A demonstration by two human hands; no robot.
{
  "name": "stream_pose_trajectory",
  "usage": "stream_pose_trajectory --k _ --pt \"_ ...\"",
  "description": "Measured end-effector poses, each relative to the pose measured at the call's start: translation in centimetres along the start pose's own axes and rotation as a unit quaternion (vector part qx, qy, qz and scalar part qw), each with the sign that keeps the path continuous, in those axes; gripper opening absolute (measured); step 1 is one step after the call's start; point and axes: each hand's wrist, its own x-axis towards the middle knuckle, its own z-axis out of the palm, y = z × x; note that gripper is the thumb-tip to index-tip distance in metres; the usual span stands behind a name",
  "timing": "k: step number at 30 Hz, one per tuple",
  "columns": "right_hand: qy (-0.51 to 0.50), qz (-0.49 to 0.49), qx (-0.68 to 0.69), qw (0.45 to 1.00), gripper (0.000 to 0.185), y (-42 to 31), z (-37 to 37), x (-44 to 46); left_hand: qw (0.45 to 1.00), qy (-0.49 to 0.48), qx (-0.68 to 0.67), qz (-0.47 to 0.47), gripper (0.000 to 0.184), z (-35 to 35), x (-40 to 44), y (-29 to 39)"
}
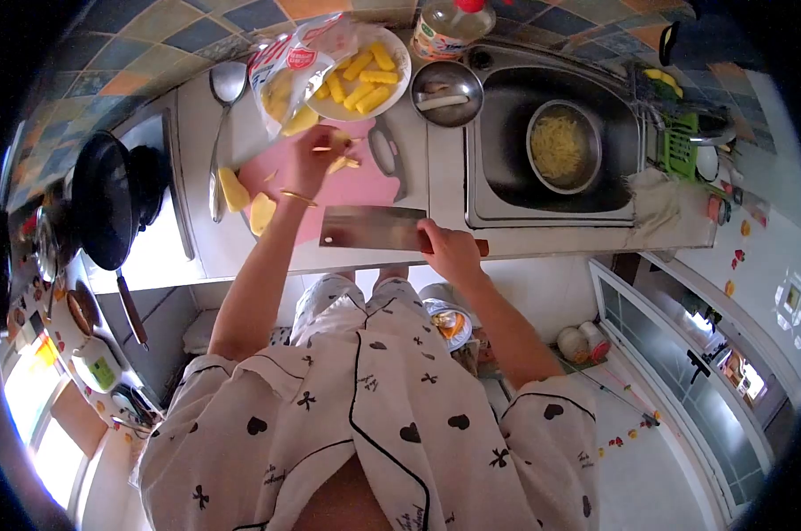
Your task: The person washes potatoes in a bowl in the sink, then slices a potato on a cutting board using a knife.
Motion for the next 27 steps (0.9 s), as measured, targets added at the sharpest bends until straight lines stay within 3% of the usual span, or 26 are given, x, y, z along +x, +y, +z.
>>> stream_pose_trajectory --k 1,2,4,9,11,14,16,18,21,24,25,27 --pt "-0.009 0.000 0.006 1.000 0.038 -0.4 0.0 0.6 0.995 0.041 -0.070 -0.061 0.021 -1.5 -0.4 0.1" --pt "-0.018 -0.004 0.029 0.999 0.037 -0.7 0.1 1.3 0.995 0.068 -0.043 -0.067 0.019 -3.5 -1.1 1.1" --pt "-0.038 -0.013 0.076 0.996 0.035 -1.4 0.3 2.6 0.975 0.148 -0.122 -0.112 0.021 -6.4 -3.0 1.1" --pt "-0.090 0.044 0.121 0.988 0.024 -3.2 -0.6 6.5 0.951 0.181 -0.155 -0.195 0.023 -9.9 -9.7 -3.6" --pt "-0.112 0.066 0.122 0.984 0.023 -3.0 -1.2 8.2 0.960 0.118 -0.089 -0.236 0.029 -9.7 -12.7 -7.4" --pt "-0.088 0.090 0.154 0.980 0.024 -2.2 -1.5 10.1 0.964 -0.016 -0.051 -0.262 0.034 -7.7 -13.7 -6.0" --pt "-0.107 0.091 0.123 0.982 0.025 -2.2 -2.0 11.5 0.983 -0.053 -0.037 -0.174 0.032 -5.7 -13.2 -6.2" --pt "-0.129 0.091 0.099 0.983 0.026 -2.6 -2.7 12.5 0.987 -0.014 -0.049 -0.152 0.030 -3.8 -12.1 -7.5" --pt "-0.104 0.087 0.129 0.982 0.028 -3.0 -2.4 12.3 0.974 0.065 -0.106 -0.191 0.029 -3.3 -9.5 -8.6" --pt "-0.075 0.085 0.151 0.982 0.028 -3.3 -2.1 11.0 0.969 0.176 -0.015 -0.173 0.028 -4.3 -8.0 -8.5" --pt "-0.065 0.082 0.158 0.982 0.028 -3.2 -1.8 10.5 0.960 0.219 -0.087 -0.153 0.025 -4.3 -7.6 -8.2" --pt "-0.058 0.103 0.205 0.972 0.028 -3.0 -1.2 9.2 0.967 0.196 -0.049 -0.156 0.024 -4.6 -7.6 -6.6"
